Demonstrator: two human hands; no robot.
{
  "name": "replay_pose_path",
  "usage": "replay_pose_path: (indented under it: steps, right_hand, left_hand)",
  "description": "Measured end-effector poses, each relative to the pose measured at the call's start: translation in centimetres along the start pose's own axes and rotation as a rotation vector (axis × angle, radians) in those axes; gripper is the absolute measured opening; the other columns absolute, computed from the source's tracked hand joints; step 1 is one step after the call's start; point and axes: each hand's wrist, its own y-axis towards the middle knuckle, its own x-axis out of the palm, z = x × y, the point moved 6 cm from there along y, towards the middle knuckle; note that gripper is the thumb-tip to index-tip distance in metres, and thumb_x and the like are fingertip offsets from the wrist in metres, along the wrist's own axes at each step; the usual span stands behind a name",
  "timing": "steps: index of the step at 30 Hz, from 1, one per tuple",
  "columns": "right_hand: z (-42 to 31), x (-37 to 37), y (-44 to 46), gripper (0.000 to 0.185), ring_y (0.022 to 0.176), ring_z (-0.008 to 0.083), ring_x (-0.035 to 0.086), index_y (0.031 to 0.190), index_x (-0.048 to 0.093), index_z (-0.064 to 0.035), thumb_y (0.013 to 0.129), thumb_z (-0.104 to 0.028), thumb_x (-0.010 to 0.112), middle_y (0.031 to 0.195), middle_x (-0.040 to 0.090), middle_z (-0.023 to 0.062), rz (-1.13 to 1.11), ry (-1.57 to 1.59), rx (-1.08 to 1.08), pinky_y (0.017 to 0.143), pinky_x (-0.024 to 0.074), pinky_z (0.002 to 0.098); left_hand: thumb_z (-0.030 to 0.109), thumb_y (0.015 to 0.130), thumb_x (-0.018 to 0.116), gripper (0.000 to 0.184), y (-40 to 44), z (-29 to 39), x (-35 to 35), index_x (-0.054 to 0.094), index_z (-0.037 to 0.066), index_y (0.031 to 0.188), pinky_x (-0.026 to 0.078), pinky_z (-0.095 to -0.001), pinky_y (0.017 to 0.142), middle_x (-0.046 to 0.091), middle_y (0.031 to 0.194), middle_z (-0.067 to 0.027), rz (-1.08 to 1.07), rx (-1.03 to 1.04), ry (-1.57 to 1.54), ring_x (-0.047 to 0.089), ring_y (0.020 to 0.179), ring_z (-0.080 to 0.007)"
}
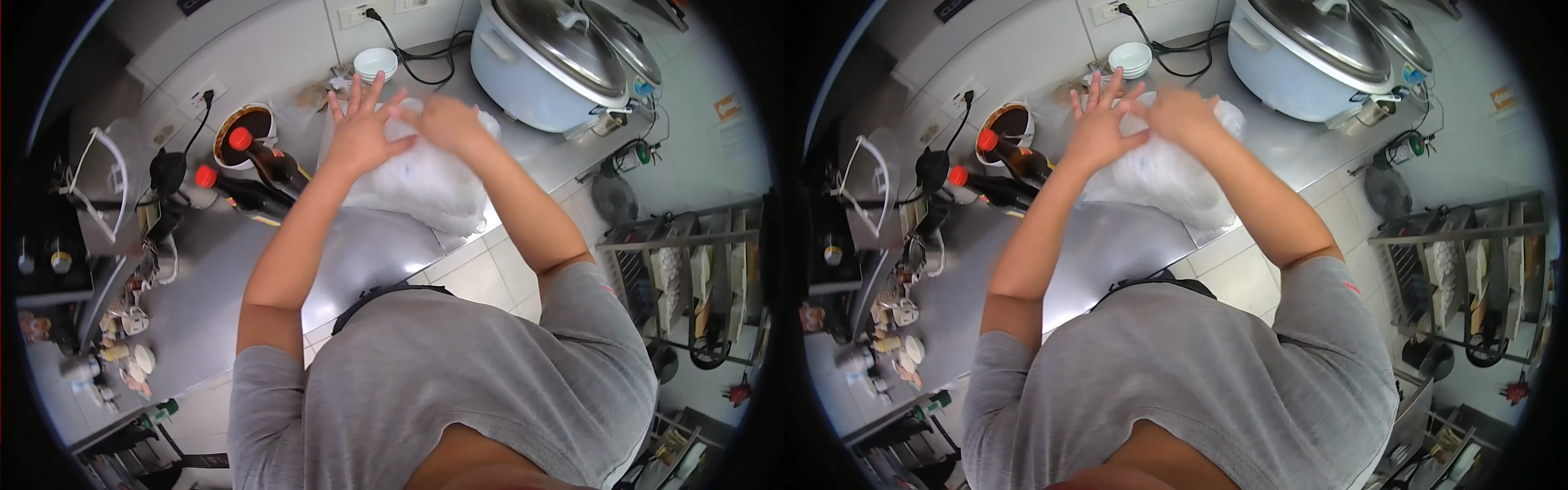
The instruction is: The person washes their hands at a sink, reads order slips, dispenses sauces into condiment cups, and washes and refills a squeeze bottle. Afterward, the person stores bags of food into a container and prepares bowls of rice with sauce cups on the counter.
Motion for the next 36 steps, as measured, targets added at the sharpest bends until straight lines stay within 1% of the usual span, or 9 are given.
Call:
replay_pose_path:
  steps: [7,13,16,19,21,26,27,32,36]
  right_hand:
    - [8.2,12.0,-5.5,0.073,0.135,0.0405,0.03,0.142,0.037,-0.0123,0.085,-0.054,0.054,0.147,0.031,0.0223,0.057,-0.005,0.063,0.1,0.0198,0.0706]
    - [10.6,16.7,-5.5,0.071,0.133,0.0408,0.03,0.141,0.038,-0.0152,0.083,-0.047,0.06,0.145,0.03,0.0221,0.319,-0.003,0.034,0.097,0.026,0.0695]
    - [10.6,15.4,-3.7,0.075,0.132,0.0382,0.033,0.14,0.04,-0.0144,0.078,-0.049,0.065,0.146,0.029,0.02,0.114,-0.052,0.016,0.099,0.0257,0.0674]
    - [11.6,10.8,2.0,0.086,0.126,0.0306,0.042,0.138,0.044,-0.0135,0.068,-0.053,0.073,0.133,0.049,0.0182,-0.359,-0.037,0.142,0.1,0.0297,0.0609]
    - [10.0,8.0,6.0,0.088,0.126,0.0313,0.045,0.139,0.043,-0.0097,0.068,-0.053,0.074,0.131,0.052,0.0207,-0.113,-0.046,-0.128,0.103,0.032,0.0529]
    - [12.5,17.3,9.3,0.097,0.121,0.0359,0.051,0.134,0.047,0.0011,0.061,-0.055,0.077,0.13,0.054,0.0247,-0.824,0.134,-0.199,0.102,0.0369,0.0411]
    - [10.3,14.9,6.2,0.091,0.121,0.0322,0.049,0.133,0.047,0.0048,0.064,-0.049,0.074,0.134,0.05,0.0243,-1.049,-0.065,-0.127,0.103,0.0359,0.0383]
    - [14.7,16.7,-5.8,0.063,0.099,0.0235,0.06,0.124,0.054,0.0041,0.069,-0.019,0.074,0.11,0.064,0.0124,-0.848,0.714,0.181,0.093,0.0437,0.0365]
    - [12.5,17.5,-14.3,0.078,0.1,0.0282,0.06,0.13,0.045,0.0056,0.055,-0.004,0.063,0.111,0.061,0.0149,-0.697,1.044,0.289,0.091,0.0473,0.0375]
  left_hand:
    - [0.048,0.067,0.067,0.079,-1.8,4.2,11.5,0.044,0.029,0.14,0.002,-0.0692,0.107,0.019,0.154,-0.0152,-0.185,0.035,-0.102,0.007,0.142,-0.0428]
    - [0.054,0.067,0.067,0.087,-2.0,3.3,17.4,0.035,0.031,0.145,0.004,-0.0619,0.111,0.011,0.157,-0.0131,-0.182,0.103,-0.089,0.003,0.144,-0.037]
    - [0.055,0.07,0.067,0.086,-1.6,2.8,17.7,0.035,0.028,0.145,0.004,-0.0614,0.111,0.01,0.157,-0.0142,-0.181,0.076,-0.127,0.003,0.144,-0.0372]
    - [0.057,0.072,0.067,0.089,-1.9,2.6,17.4,0.031,0.024,0.147,0.003,-0.0629,0.11,0.014,0.155,-0.0165,-0.125,0.082,-0.2,0.005,0.143,-0.0403]
    - [0.058,0.073,0.066,0.088,-1.8,3.2,16.8,0.033,0.022,0.146,0.004,-0.0633,0.11,0.015,0.154,-0.018,-0.132,0.08,-0.213,0.007,0.142,-0.042]
    - [0.057,0.073,0.066,0.084,-7.0,4.3,6.4,0.039,0.016,0.141,0.004,-0.0636,0.11,0.018,0.153,-0.0208,0.188,0.043,-0.441,0.011,0.142,-0.0418]
    - [0.045,0.074,0.072,0.077,-9.8,4.3,3.1,0.044,0.011,0.137,0.013,-0.0575,0.112,0.022,0.151,-0.0203,0.291,-0.01,-0.424,0.017,0.141,-0.0402]
    - [0.024,0.077,0.075,0.065,-28.6,0.9,3.2,0.046,0.008,0.133,0.038,-0.0406,0.103,0.044,0.135,-0.0184,0.186,-0.649,-0.829,0.043,0.125,-0.0367]
    - [0.038,0.075,0.078,0.094,-41.1,1.6,3.8,0.025,0.007,0.145,0.029,-0.0398,0.11,0.038,0.142,-0.0167,-0.102,-1.007,-1.363,0.034,0.134,-0.0321]
